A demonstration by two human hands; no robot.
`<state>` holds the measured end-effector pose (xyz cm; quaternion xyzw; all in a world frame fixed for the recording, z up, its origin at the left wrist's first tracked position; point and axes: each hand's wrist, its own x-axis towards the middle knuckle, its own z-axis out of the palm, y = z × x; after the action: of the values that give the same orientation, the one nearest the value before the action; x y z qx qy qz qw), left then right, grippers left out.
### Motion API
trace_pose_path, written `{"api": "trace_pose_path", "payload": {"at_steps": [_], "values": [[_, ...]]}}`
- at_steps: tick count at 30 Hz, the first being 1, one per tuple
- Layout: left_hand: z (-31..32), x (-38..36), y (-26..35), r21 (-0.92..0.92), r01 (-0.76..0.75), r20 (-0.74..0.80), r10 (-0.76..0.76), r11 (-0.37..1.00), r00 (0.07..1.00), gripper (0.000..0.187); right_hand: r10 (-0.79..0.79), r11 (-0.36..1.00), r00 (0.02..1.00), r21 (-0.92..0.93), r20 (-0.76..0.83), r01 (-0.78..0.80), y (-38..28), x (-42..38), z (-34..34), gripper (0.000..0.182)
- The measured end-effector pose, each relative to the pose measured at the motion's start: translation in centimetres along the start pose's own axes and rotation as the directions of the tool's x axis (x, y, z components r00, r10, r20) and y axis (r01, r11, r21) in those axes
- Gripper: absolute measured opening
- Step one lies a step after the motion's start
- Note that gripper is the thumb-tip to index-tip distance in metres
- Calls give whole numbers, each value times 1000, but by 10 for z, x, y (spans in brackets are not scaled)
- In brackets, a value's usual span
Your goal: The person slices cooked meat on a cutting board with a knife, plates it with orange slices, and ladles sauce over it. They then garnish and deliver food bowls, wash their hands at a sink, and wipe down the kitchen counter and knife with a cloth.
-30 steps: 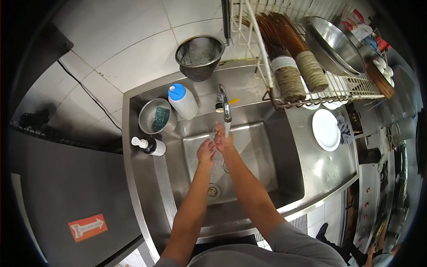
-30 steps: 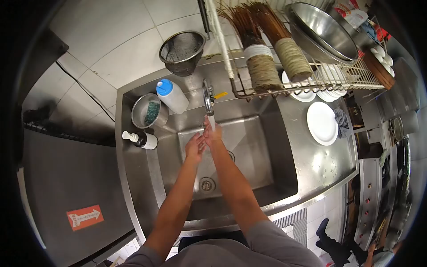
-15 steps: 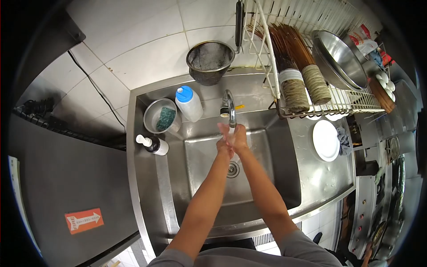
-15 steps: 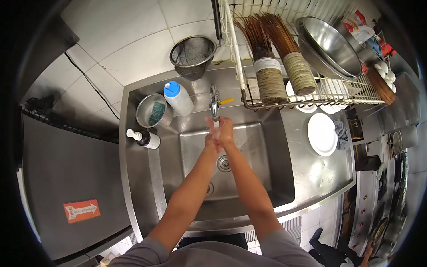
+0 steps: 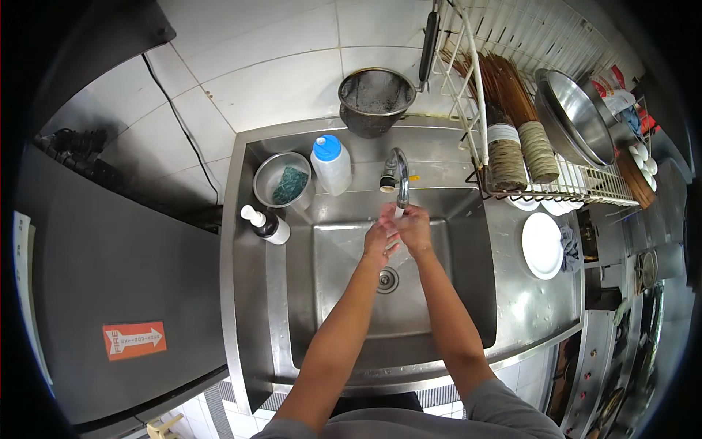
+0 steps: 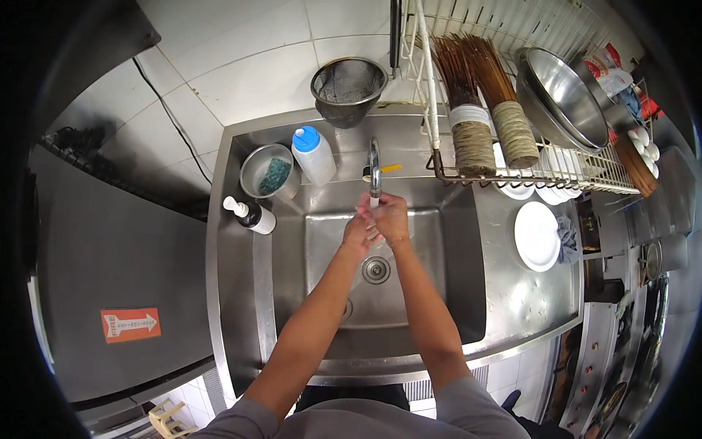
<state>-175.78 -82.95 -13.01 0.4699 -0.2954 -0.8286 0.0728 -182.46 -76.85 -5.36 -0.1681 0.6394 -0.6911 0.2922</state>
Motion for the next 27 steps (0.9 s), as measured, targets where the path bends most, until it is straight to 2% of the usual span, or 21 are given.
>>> {"api": "trace_pose_path", "payload": {"at_steps": [1, 2, 4, 5, 7, 8, 9, 10, 11, 13, 14, 15, 16, 17, 18, 19, 23, 25, 26, 27], "values": [[-1, 0, -1, -31, -20, 10, 20, 999, 1000, 32, 9, 988, 999, 154, -35, -3, -2, -2, 5, 12], [-3, 0, -2, -36, -21, 7, 22, 999, 1000, 32, 10, 988, 1000, 152, -29, -6, 0, -2, 8, 12], [-2, 0, -2, 20, -73, 23, 73, 997, 997, 32, -1, 1000, 990, -23, -143, -3, 5, 6, 15, 11], [-5, 6, -7, 17, -75, 21, 75, 997, 997, 32, 0, 1000, 990, -23, -139, -3, 20, 15, 19, 11], [-6, 15, -15, -95, -102, 22, 105, 990, 994, 23, -50, 981, 929, -191, -366, -23, 43, 32, 28, 14], [-3, 13, -14, -95, -105, 24, 108, 990, 994, 23, -53, 981, 929, -191, -365, -19, 43, 34, 24, 14], [0, 10, -13, -46, -112, 28, 113, 993, 993, 22, -113, 904, 954, -427, -278, -18, 42, 35, 15, 17], [2, 0, -8, -2, -120, 29, 120, 993, 992, 21, -149, 770, 974, -638, -172, 5, 36, 34, 7, 24], [1, -10, -4, -13, -126, 22, 127, 992, 992, 21, -150, 768, 976, -641, -159, 14, 25, 33, 3, 24], [-7, -31, 2, 241, -258, 75, 247, 936, 966, 28, -488, 405, 869, -862, 78, 305, 5, 32, -6, 53], [-13, -37, 5, 233, -266, 65, 258, 936, 964, 28, -490, 403, 867, -857, 94, 321, 9, 37, -14, 53], [-19, -43, 7, 218, -272, 60, 265, 937, 962, 32, -437, 144, 878, -949, 194, 282, 13, 42, -20, 66], [-27, -51, 6, 204, -276, 56, 270, 939, 961, 37, -360, -131, 892, -962, 273, 241, 20, 46, -27, 79], [-36, -58, 6, 198, -283, 50, 279, 939, 959, 37, -363, -133, 888, -958, 284, 252, 27, 49, -31, 79], [-45, -66, 6, 214, -299, 63, 292, 930, 954, 40, -122, -66, 970, -977, 210, 203, 33, 53, -33, 84], [-56, -74, 5, 229, -313, 77, 303, 922, 950, 43, 133, -17, 982, -991, 132, 135, 35, 53, -33, 89], [-93, -134, 4, 119, -366, 26, 366, 923, 930, 36, 46, 44, 997, -998, 56, 54, 33, 31, -27, 88], [-121, -152, -11, 113, -430, 134, 415, 896, 900, 40, -62, 253, 997, -967, -40, -23, 29, 21, -24, 77], [-133, -166, -13, 110, -433, 139, 417, 895, 898, 40, -67, 251, 997, -968, -41, -23, 39, 30, -28, 77], [-143, -187, -14, 143, -414, 128, 398, 899, 909, 38, 129, 714, 975, -666, -178, -216, 62, 51, -37, 65]]}}
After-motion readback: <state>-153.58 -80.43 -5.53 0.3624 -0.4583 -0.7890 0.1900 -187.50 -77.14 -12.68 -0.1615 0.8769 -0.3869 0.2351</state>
